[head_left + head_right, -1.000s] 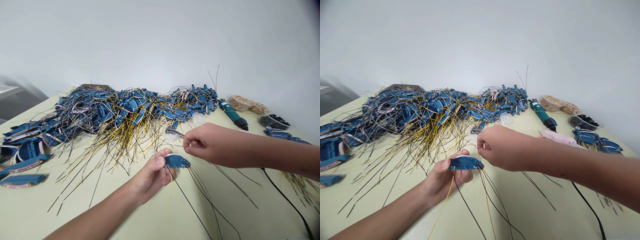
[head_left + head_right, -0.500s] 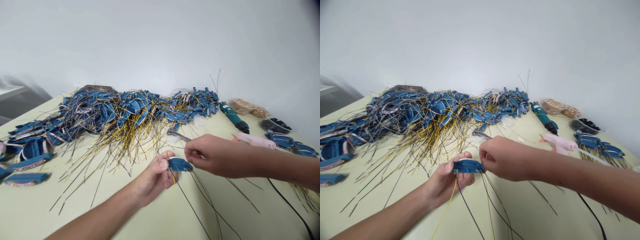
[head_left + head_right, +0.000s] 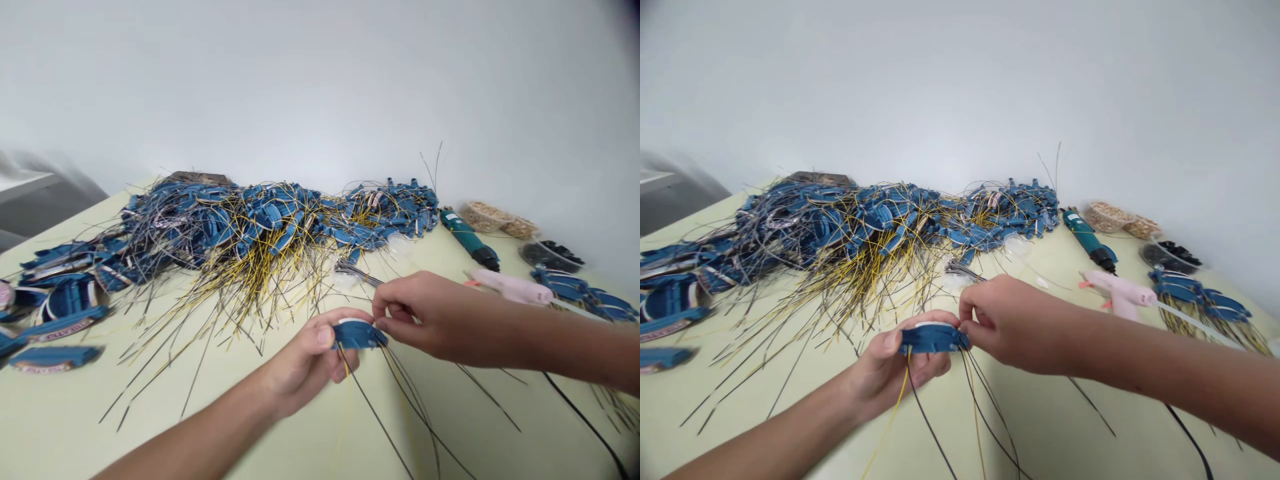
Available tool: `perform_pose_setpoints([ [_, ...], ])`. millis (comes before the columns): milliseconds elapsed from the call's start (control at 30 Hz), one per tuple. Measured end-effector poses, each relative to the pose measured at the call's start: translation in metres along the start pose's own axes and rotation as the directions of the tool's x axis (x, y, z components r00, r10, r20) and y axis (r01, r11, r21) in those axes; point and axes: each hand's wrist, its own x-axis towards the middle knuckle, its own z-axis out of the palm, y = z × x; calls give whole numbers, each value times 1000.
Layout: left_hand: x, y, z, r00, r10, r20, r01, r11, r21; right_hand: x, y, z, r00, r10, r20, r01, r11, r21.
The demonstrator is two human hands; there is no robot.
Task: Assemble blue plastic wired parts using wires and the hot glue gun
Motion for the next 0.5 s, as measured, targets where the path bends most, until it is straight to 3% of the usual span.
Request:
perform_pose_setpoints([
  [500,-1,3,0,995,1,95,-4,999,33,1,7,-1,999,13,-52,-12,1000,10],
])
